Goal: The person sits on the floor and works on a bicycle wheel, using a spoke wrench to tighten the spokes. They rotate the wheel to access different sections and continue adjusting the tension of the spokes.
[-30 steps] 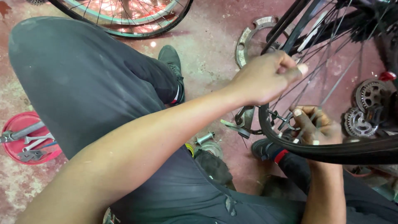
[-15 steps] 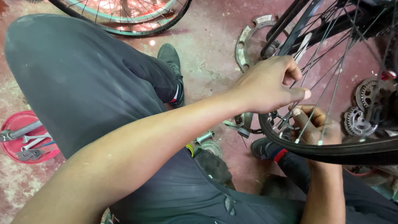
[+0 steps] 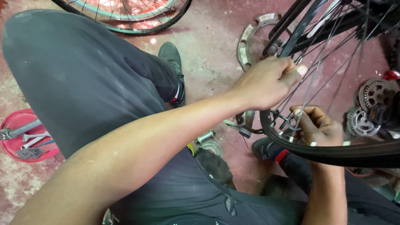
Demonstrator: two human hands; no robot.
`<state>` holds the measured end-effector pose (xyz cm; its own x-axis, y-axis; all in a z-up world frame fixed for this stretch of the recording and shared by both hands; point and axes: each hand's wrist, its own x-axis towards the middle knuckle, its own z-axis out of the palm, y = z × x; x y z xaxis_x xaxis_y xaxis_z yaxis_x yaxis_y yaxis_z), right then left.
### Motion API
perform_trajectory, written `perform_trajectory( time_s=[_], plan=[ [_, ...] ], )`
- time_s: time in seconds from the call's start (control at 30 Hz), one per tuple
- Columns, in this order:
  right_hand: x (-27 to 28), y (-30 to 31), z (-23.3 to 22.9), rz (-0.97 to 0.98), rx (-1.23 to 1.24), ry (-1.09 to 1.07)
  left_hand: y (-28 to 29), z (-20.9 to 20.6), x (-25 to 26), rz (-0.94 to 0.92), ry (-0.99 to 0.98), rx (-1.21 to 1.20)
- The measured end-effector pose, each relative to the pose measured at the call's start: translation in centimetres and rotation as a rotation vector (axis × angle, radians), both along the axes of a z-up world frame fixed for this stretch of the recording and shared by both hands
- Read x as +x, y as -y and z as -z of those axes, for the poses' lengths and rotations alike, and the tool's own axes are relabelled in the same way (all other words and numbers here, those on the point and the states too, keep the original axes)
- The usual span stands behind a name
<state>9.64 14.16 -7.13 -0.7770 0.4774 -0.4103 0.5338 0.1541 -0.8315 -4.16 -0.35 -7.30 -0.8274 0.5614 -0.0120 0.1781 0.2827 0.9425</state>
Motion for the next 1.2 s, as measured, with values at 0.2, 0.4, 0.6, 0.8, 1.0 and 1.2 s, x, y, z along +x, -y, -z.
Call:
perform_trajectory(
  time_s=[0.2,0.4,0.6,0.8,1.0,1.2],
  plan=[
    [0.4,-0.8,1.1,-0.015,0.02,-0.022,-0.5,1.7,-0.3,0.046,0.015,-0.091],
    [0.3,-0.9,1.4,0.021,-0.109,-0.012,0.3,0.4,-0.4,0.078,0.11,-0.103],
    [0.1,-0.3,0.6,0.029,-0.059,0.017,0.1,0.9,-0.5,0.106,0.109,-0.149],
    [0.3,-0.8,1.2,0.027,-0.08,0.01,0.8,-0.2,-0.1,0.098,0.16,-0.15],
    [0.4,-0.8,1.1,0.01,-0.03,0.014,0.9,-0.8,0.2,0.082,0.184,-0.143],
    [0.1,-0.6,0.9,-0.013,-0.057,0.006,0.5,-0.8,0.1,0.089,0.104,-0.091]
  ],
)
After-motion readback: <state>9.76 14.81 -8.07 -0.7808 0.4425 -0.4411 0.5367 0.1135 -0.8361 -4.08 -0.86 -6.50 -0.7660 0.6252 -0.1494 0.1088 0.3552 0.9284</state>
